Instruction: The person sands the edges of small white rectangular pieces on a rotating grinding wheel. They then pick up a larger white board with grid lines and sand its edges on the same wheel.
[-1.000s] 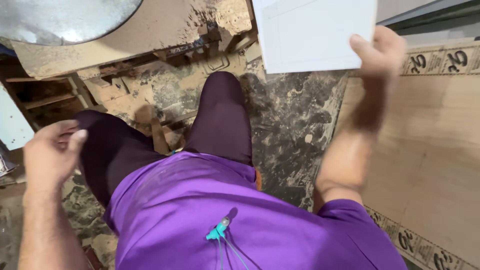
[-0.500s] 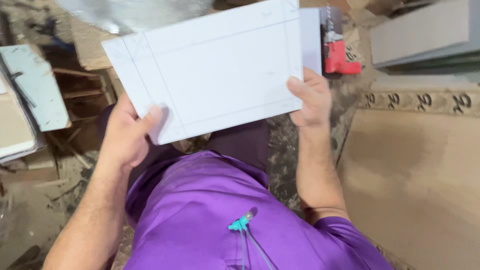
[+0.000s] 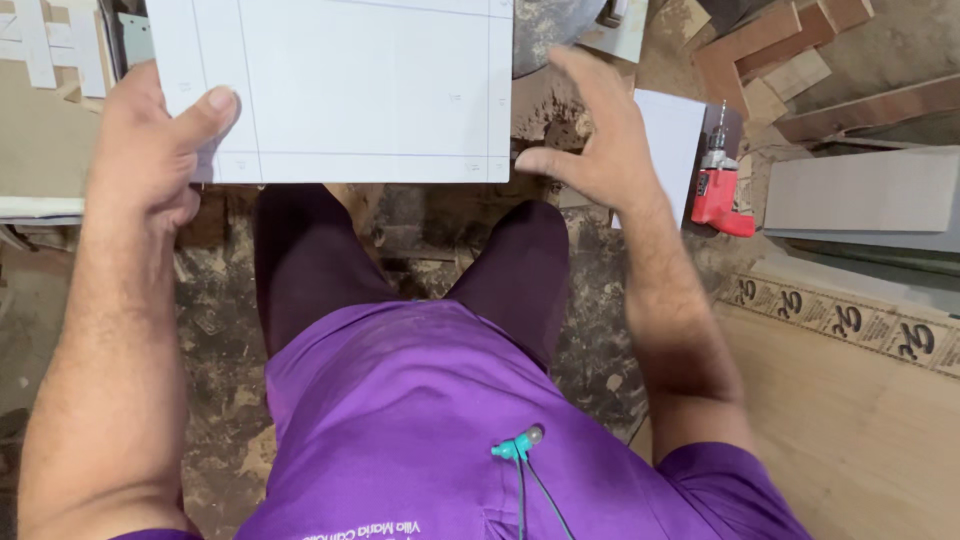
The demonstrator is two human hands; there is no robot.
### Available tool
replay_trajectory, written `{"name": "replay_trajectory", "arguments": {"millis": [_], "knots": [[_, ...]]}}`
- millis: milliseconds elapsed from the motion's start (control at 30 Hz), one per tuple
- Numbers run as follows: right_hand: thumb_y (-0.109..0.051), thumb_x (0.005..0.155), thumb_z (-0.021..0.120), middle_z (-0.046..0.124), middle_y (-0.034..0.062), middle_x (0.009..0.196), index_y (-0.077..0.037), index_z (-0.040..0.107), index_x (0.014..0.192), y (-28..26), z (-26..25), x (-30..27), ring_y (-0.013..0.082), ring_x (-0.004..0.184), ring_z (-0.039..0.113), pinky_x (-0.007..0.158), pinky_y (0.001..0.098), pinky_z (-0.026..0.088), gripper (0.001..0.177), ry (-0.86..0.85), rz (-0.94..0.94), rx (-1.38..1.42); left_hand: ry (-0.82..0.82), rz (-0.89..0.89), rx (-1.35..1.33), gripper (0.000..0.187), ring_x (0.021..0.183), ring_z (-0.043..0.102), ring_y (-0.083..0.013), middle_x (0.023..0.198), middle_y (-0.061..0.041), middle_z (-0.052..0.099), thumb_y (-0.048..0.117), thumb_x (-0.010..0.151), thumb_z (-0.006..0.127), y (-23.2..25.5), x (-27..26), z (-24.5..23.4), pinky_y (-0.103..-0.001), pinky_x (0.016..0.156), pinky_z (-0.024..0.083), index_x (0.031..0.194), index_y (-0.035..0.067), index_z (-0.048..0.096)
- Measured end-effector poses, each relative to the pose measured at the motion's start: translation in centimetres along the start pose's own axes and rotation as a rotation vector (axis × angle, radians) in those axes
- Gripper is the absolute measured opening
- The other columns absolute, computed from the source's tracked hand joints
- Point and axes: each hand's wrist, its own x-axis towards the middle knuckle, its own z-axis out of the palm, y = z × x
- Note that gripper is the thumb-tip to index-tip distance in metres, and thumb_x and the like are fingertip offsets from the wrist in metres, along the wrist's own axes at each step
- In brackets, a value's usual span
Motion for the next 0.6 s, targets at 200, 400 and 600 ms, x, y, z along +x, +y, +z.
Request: {"name": "replay_trajectory", "arguments": {"millis": [200,400,600], "knots": [[-0.071,0.046,0.095,0.018,0.0242,0.175,-0.004,0.009,0.167,0.3,-0.6,4.7,0.0385,0.163,0.009,0.128,0.0596,0.003,0.163,-0.320,-0.046,-0.273,0.012,0.026,0.022,0.032,0.059,0.057,-0.0020,0.098,-0.007,0.074,0.017,0.098,0.077,0.1,2.0,-0.1,-0.019,0.035,0.036,0.123,0.003,0.063],[-0.071,0.043,0.096,0.022,0.0310,0.171,-0.001,0.010,0.167,1.3,0.5,7.1,0.0390,0.162,0.013,0.127,0.0598,0.003,0.166,-0.301,-0.102,-0.275,-0.058,0.092,0.041,0.035,0.078,0.067,-0.0075,0.102,-0.007,0.074,0.018,0.097,0.076,0.8,3.5,-0.1,-0.023,0.061,0.055,0.124,0.001,0.062],[-0.074,0.050,0.095,0.036,0.0269,0.170,-0.007,0.023,0.169,2.4,0.9,8.6,0.0345,0.162,0.023,0.127,0.0567,0.005,0.154,-0.305,-0.083,-0.297,-0.031,0.184,0.258,0.046,0.099,0.070,-0.0148,0.113,-0.008,0.071,0.027,0.098,0.073,1.8,4.2,-0.6,-0.034,0.083,0.060,0.134,0.002,0.057]]}}
